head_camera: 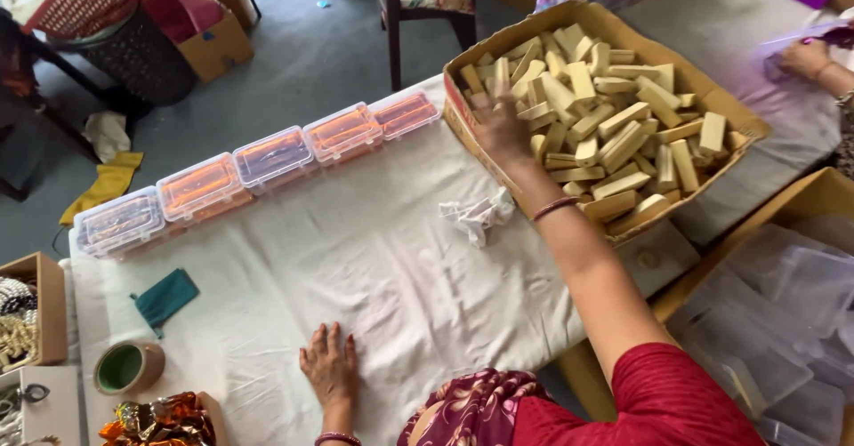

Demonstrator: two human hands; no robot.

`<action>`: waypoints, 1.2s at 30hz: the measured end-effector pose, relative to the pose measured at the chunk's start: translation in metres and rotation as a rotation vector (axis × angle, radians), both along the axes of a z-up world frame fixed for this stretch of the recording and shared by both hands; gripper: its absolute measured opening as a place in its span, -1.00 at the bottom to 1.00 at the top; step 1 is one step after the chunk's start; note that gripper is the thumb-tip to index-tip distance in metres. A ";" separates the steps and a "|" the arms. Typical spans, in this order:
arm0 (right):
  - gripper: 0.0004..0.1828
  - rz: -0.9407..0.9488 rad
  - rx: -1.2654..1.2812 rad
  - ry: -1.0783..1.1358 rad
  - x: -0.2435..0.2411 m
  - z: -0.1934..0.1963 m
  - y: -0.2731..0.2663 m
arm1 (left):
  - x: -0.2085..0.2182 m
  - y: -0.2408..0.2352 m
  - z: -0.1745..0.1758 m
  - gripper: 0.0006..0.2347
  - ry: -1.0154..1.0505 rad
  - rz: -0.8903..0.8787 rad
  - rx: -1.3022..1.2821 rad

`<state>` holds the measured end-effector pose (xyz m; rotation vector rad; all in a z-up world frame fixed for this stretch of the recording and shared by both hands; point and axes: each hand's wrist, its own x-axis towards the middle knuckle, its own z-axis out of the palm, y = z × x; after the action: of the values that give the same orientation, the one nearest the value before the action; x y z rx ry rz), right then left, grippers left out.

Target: The person wraps a wooden block in foil and places it in a container. Then, the person picks up wooden blocks from a box and wipes them with a white cloth.

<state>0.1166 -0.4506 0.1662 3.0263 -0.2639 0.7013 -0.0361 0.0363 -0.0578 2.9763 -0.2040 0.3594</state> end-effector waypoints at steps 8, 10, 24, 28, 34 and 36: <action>-0.38 -0.488 0.328 0.467 -0.092 -0.087 -0.152 | -0.001 0.000 -0.006 -0.56 -0.004 0.006 0.004; -0.48 -0.453 0.245 0.527 -0.109 -0.080 -0.164 | -0.004 0.002 -0.006 -0.57 0.006 0.000 0.013; -0.62 -0.328 0.284 -0.513 -0.226 -0.045 -0.154 | -0.005 0.004 -0.016 -0.58 -0.034 -0.019 -0.055; -0.59 -0.365 0.374 -0.624 -0.227 -0.030 -0.148 | -0.003 0.006 -0.019 -0.58 -0.035 -0.028 -0.051; -0.60 -0.059 1.149 -0.672 -0.225 -0.022 -0.179 | -0.007 0.006 -0.012 -0.58 -0.001 -0.014 -0.022; -0.59 0.184 1.280 -0.755 -0.219 -0.025 -0.183 | -0.006 0.005 -0.012 -0.58 -0.006 -0.019 -0.038</action>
<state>-0.1022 -0.6333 0.1413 3.6070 -0.6453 2.5036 -0.0418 0.0409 -0.0696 2.9339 -0.2234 0.3655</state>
